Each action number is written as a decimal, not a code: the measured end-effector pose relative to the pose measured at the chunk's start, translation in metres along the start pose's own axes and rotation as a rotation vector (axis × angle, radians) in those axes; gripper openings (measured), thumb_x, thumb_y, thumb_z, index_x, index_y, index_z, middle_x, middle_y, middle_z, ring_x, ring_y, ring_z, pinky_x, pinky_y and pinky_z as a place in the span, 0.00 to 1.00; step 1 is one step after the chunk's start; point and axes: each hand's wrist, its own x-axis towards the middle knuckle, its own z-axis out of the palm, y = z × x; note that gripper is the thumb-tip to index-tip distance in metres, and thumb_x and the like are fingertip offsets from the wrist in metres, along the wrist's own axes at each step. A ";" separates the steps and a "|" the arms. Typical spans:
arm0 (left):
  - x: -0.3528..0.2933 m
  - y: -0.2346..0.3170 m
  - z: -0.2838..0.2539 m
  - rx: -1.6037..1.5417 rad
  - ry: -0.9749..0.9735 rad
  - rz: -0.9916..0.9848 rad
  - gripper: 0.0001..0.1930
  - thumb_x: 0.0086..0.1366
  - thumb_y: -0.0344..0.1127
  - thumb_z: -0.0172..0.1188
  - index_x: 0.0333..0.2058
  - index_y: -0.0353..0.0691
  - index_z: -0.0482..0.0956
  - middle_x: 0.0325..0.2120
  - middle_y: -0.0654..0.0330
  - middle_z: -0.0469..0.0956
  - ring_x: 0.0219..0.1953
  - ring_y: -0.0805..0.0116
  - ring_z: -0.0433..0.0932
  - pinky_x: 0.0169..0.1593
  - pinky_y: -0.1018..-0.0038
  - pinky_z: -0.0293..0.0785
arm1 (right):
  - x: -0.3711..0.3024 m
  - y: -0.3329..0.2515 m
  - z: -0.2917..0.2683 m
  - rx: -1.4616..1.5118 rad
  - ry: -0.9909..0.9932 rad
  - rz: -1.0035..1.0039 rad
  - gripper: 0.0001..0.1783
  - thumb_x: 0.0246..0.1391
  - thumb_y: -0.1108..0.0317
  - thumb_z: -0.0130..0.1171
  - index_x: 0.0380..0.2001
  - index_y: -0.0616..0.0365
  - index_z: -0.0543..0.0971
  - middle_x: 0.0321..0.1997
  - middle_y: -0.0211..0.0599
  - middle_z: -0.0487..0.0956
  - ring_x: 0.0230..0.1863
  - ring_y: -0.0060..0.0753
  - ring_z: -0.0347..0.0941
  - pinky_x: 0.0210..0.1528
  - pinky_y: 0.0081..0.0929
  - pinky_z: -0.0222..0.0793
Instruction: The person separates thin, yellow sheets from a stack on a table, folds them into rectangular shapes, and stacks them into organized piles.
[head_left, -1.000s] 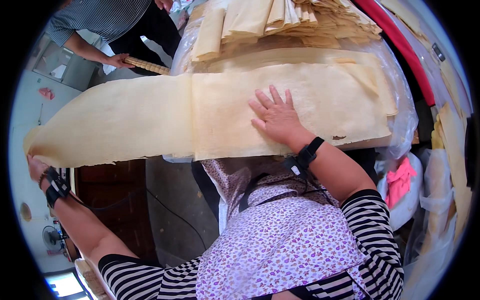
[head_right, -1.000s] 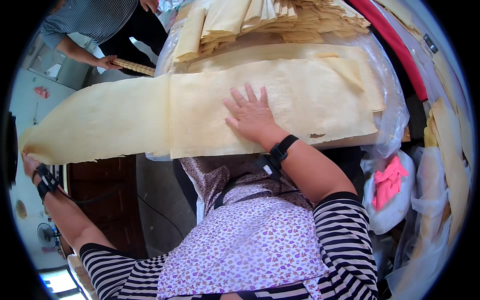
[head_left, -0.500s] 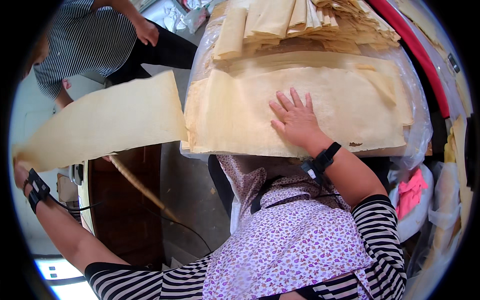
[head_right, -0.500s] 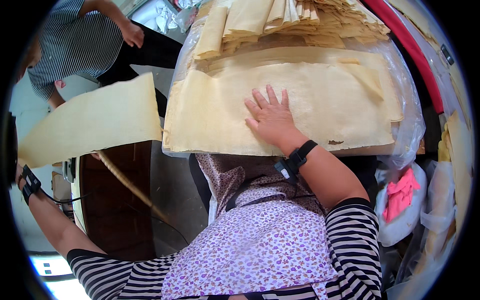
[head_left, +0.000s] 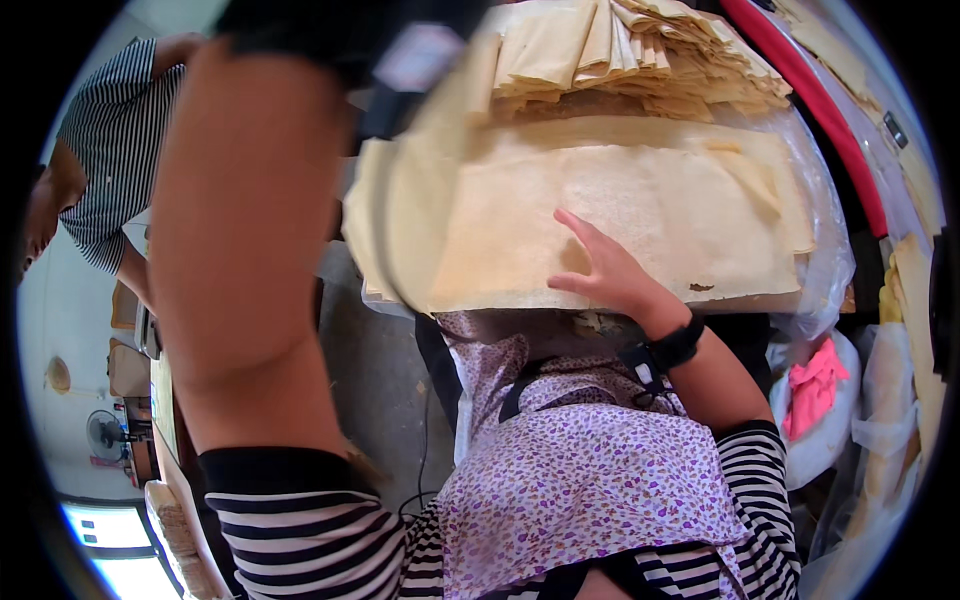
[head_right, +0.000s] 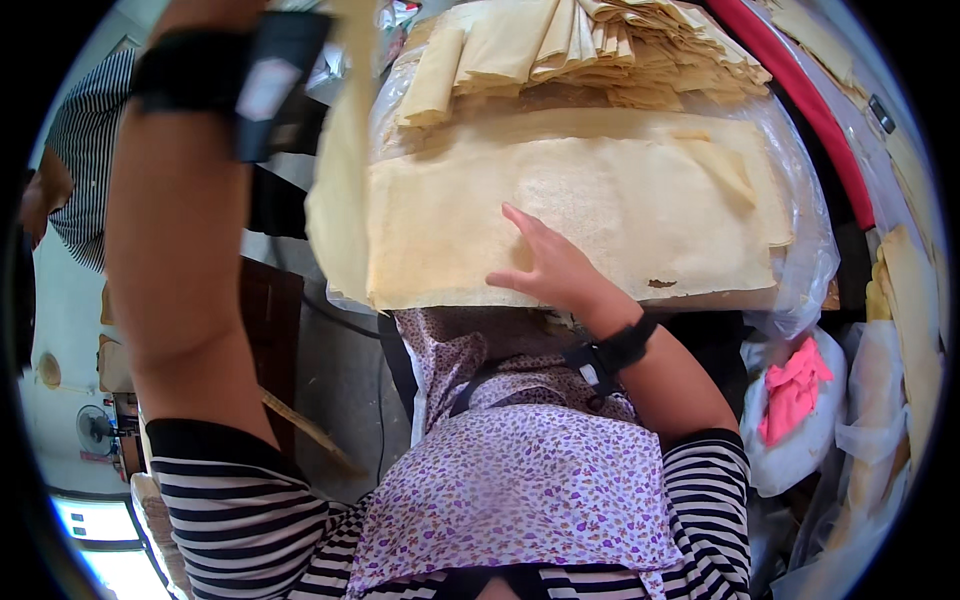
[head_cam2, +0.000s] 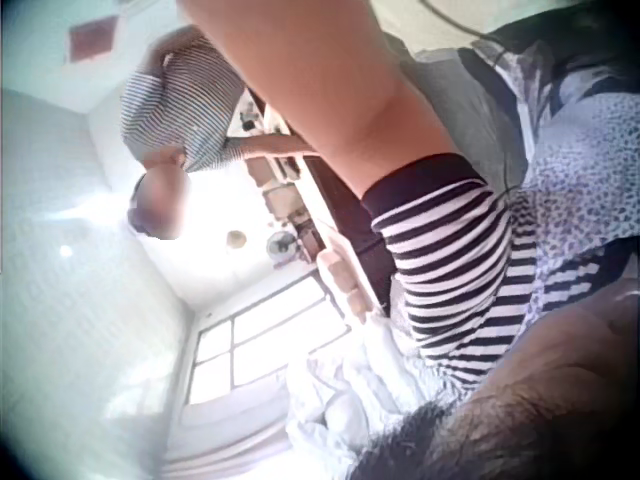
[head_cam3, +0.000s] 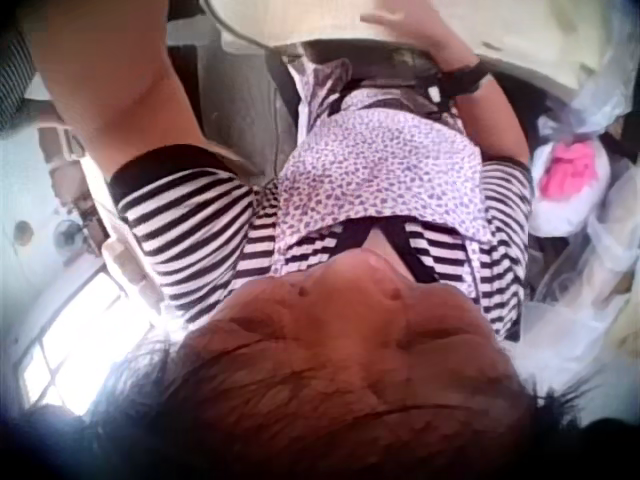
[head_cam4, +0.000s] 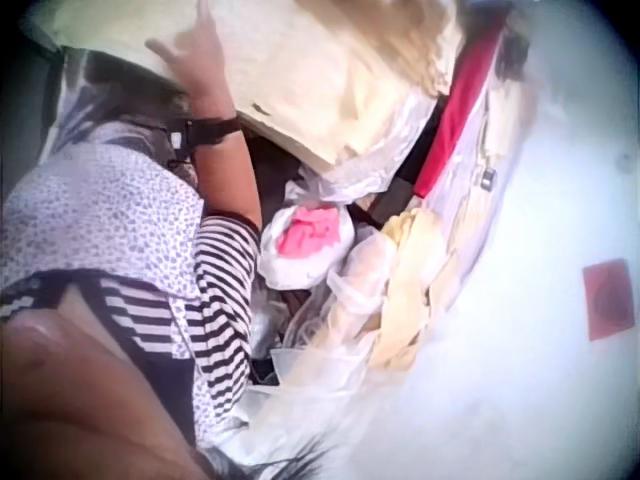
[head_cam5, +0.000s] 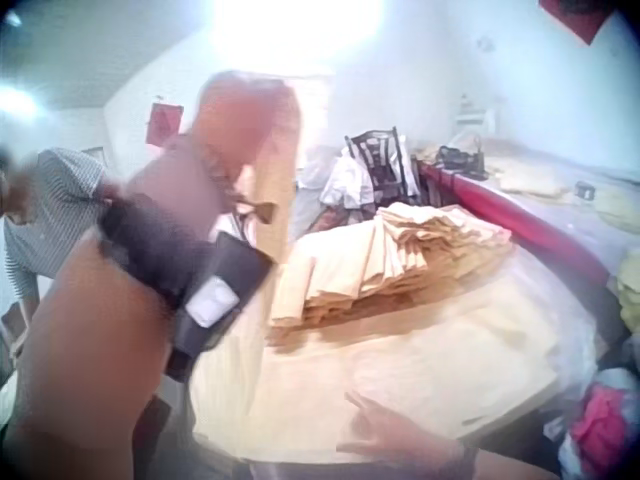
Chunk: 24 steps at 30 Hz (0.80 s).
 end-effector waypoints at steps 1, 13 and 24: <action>0.008 0.032 0.003 -0.013 -0.040 0.087 0.14 0.67 0.38 0.55 0.35 0.36 0.85 0.32 0.53 0.85 0.38 0.58 0.85 0.42 0.64 0.82 | -0.009 0.000 -0.002 0.001 -0.001 0.006 0.52 0.55 0.47 0.66 0.73 0.61 0.54 0.76 0.53 0.58 0.76 0.55 0.54 0.76 0.44 0.48; -0.237 0.062 0.073 -1.248 -0.686 -0.003 0.19 0.68 0.41 0.64 0.55 0.42 0.80 0.52 0.55 0.82 0.47 0.64 0.83 0.49 0.72 0.81 | -0.069 0.010 -0.007 1.295 0.194 0.418 0.39 0.71 0.51 0.50 0.73 0.64 0.52 0.70 0.55 0.64 0.68 0.42 0.67 0.65 0.32 0.68; -0.376 0.104 0.086 -0.905 -0.520 -0.010 0.21 0.51 0.39 0.72 0.44 0.42 0.80 0.35 0.55 0.79 0.39 0.53 0.78 0.45 0.61 0.78 | -0.011 0.010 -0.015 -0.709 0.128 -0.156 0.36 0.52 0.56 0.67 0.64 0.51 0.71 0.68 0.44 0.70 0.70 0.49 0.64 0.71 0.47 0.58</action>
